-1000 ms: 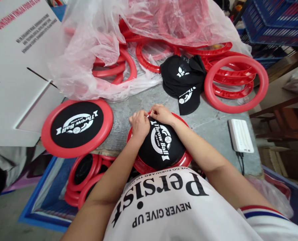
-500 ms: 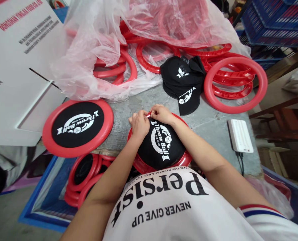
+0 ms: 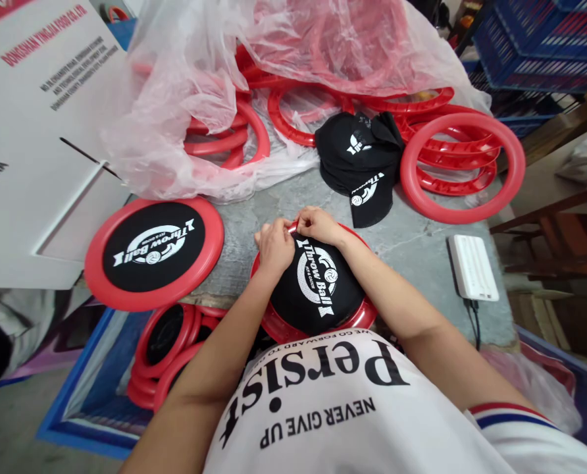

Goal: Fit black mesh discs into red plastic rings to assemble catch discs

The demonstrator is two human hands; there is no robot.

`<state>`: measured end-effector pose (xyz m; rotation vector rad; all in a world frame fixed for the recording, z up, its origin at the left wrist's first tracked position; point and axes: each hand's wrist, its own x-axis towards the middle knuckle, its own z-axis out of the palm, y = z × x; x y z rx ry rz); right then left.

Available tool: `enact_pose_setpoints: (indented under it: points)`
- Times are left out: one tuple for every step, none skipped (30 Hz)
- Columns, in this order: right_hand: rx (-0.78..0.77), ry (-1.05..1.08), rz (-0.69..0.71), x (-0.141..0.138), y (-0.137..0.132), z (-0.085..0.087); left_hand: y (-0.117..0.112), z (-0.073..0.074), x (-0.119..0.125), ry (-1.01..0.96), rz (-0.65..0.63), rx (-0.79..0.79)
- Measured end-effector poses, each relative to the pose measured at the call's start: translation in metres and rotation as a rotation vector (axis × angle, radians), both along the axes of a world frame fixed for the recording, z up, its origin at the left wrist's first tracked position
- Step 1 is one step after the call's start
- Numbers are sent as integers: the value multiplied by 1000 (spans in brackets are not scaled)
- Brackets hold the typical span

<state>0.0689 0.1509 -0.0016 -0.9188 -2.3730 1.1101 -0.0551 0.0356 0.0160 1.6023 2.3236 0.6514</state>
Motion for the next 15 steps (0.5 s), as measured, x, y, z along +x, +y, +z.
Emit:
enact_pose_setpoints:
  points:
    - [-1,-6,-8,0,0,0,0,0,0,-1,-2,-4]
    - [-1,-16,-18,0,-1,0,0,0,0,-5,1,-7]
    - [1,-28,-27,-1,-1,1,1,1,0,-11,10,-11]
    - [5,-41,-33,-1,-2,2,1,1,1,-17,25,-15]
    - [8,-53,-38,-1,-3,2,2,1,1,-25,43,-16]
    - [12,-65,-40,-2,-3,4,2,1,2,-32,59,-13]
    - [19,-76,-41,-2,-4,5,3,1,2,-40,71,-6]
    - [29,-85,-43,-2,-5,6,4,0,2,-48,78,2]
    - [40,-93,-44,-2,-5,7,4,0,1,-61,80,8]
    - [49,-102,-44,-2,-6,7,5,-1,0,-82,76,13]
    - [55,-110,-43,-1,-6,8,5,-2,-2,-117,70,19]
    - [58,-118,-36,-1,-6,9,6,-2,-5,-169,67,31]
    - [59,-126,-23,0,-6,9,5,-2,-8,-233,69,52]
    - [61,-136,-4,0,-6,10,3,-1,-11,-293,76,83]
    - [66,-147,15,1,-6,11,1,2,-14,-330,83,121]
